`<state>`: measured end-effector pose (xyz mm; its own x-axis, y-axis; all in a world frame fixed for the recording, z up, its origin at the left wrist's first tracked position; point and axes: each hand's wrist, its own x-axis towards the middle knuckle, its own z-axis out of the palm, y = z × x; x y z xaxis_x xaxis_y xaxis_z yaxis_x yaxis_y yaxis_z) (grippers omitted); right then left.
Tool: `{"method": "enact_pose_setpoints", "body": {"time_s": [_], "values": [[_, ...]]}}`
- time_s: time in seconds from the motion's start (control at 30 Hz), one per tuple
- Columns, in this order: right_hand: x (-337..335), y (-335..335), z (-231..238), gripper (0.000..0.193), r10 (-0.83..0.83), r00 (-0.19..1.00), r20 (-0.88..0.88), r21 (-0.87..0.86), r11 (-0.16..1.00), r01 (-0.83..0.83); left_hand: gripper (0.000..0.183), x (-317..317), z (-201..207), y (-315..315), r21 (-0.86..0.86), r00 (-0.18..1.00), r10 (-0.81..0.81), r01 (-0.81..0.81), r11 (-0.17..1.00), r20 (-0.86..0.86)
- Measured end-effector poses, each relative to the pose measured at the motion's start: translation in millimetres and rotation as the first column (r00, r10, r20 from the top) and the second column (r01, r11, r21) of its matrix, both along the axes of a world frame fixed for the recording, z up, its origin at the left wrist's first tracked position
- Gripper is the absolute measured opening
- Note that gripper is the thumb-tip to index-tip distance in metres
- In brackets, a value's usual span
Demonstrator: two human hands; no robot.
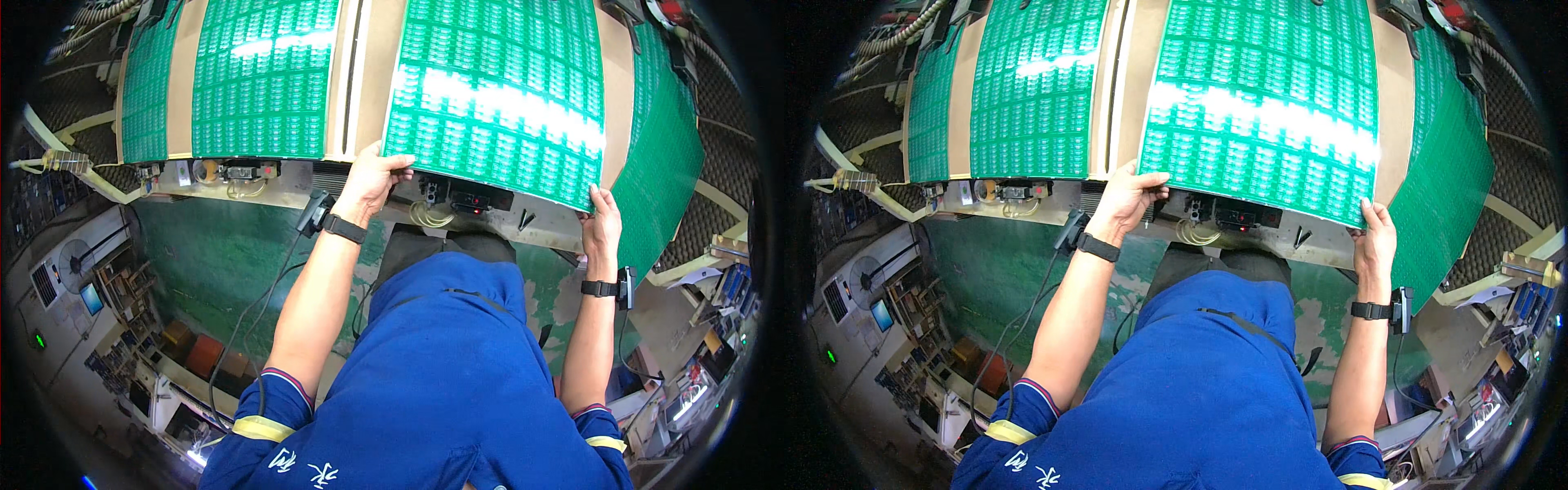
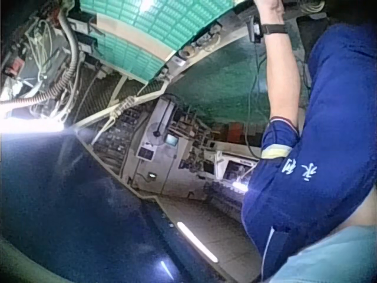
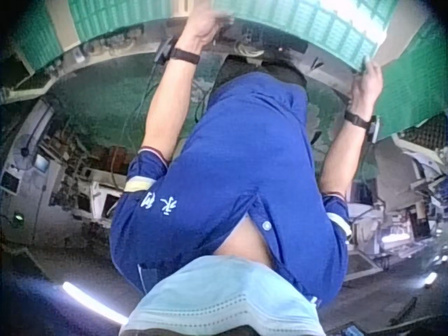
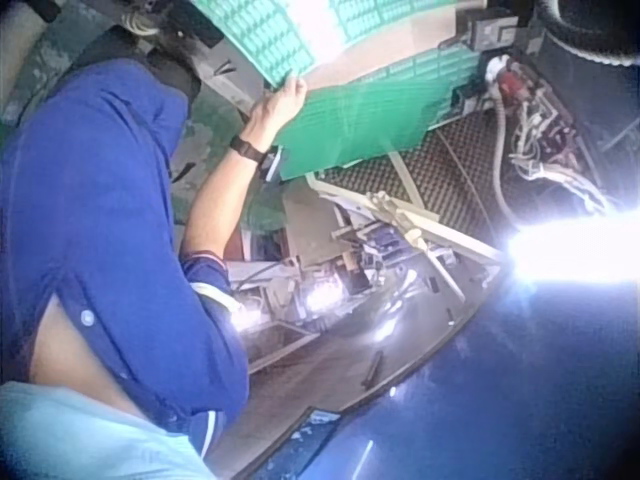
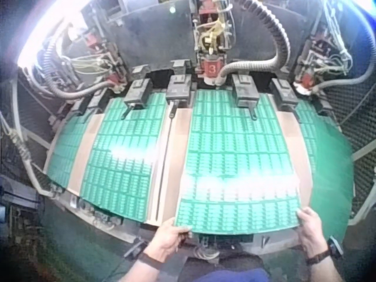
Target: The person operates industrial machinery to process green circuit board panels by loading them into the machine, inspecting them, and using a trimming tool or pliers to trim or adjust components.
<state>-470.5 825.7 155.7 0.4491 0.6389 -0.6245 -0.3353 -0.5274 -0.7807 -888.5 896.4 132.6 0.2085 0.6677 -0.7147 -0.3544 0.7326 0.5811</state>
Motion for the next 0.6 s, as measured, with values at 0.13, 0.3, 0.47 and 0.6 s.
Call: {"method": "enact_pose_setpoints", "body": {"time_s": [0.13, 0.3, 0.47, 0.6], "values": [[-0.3, 0.0, 0.8, 0.012, -0.004, 1.0, 0.025, 0.013, 1.0, 0.003, 0.019, 7.3, -3.1, -1.2, 0.007, 0.999, 0.009, -0.008, 1.0, -0.044], [18.7, -3.7, -10.2, 0.01, 0.021, 0.998, 0.055, -0.049, 0.999, -0.018, 0.019, 15.2, -13.8, -14.9, 0.025, 1.0, 0.0, 0.001, 1.0, -0.019], [50.2, -8.0, -28.6, 0.01, 0.063, 0.998, 0.001, -0.073, 0.995, -0.063, 0.02, 16.8, -16.5, -17.4, 0.068, 0.998, 0.068, -0.069, 0.995, 0.013], [23.9, 14.1, 12.4, 0.017, 0.175, 0.973, -0.152, -0.086, 0.978, -0.189, 0.02, 8.5, 5.6, -7.2, 0.084, 0.998, 0.047, -0.05, 0.995, 0.032]]}}
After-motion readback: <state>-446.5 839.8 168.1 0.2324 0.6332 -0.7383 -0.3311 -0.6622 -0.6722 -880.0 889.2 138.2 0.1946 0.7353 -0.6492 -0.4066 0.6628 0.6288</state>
